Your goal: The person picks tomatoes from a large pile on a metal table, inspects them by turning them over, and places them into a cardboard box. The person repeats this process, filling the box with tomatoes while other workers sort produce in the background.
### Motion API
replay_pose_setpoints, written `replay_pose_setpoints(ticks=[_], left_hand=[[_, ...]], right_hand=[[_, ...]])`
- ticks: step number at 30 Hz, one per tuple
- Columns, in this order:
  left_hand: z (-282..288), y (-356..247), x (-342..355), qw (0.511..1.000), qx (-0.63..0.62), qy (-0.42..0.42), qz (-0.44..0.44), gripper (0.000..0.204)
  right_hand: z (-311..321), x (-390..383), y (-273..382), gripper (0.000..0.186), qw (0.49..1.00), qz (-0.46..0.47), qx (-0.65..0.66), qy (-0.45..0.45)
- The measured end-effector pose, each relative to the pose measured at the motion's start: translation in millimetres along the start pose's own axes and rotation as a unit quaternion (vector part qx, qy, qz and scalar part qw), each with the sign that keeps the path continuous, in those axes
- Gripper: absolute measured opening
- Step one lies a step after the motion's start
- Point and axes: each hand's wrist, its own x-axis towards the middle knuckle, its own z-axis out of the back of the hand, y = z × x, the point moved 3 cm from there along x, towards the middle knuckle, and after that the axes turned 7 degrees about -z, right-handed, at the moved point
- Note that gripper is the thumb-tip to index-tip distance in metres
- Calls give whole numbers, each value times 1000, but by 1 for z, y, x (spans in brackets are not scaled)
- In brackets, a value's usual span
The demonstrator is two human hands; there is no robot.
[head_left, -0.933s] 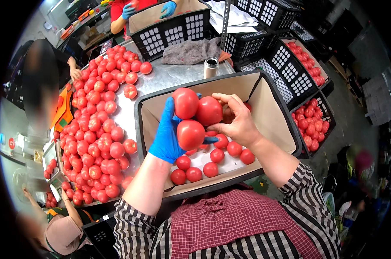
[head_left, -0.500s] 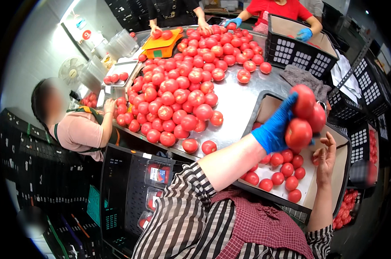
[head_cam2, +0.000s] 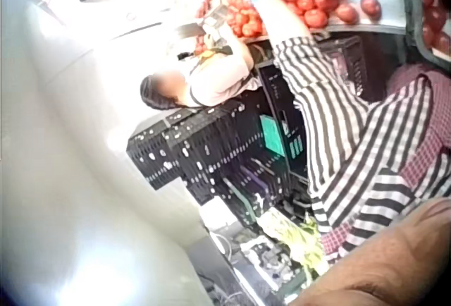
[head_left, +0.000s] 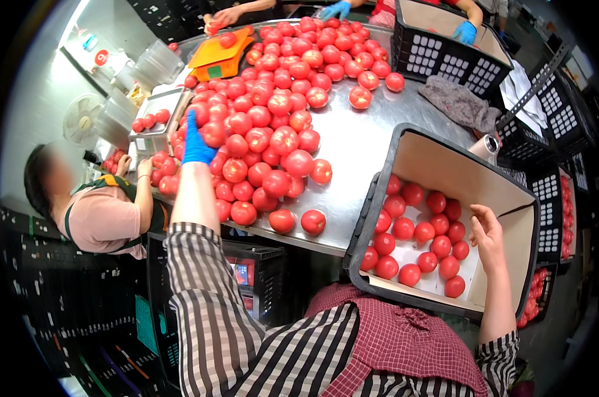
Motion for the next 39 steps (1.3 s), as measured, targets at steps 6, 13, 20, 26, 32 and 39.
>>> replay_pose_setpoints(ticks=[6, 13, 20, 26, 32, 39], left_hand=[[63, 16, 64, 975, 179, -128, -17, 82], [166, -23, 139, 805, 572, -90, -128, 88], [58, -10, 105, 770, 529, -101, -341, 75], [-205, 109, -98, 981, 121, 97, -117, 40], [-297, 179, -238, 980, -4, 194, 45, 43], [-279, 215, -220, 959, 122, 205, 154, 41]], right_hand=[[-7, -3, 0, 26, 997, -72, -29, 2], [-10, 9, -8, 29, 991, -110, -16, 78], [-34, 9, -15, 34, 975, -42, -158, 149], [-72, 55, -21, 37, 876, 153, -430, 157], [-138, 117, -60, 35, 776, 324, -538, 56], [-121, 128, -62, 39, 784, 285, -537, 128]])
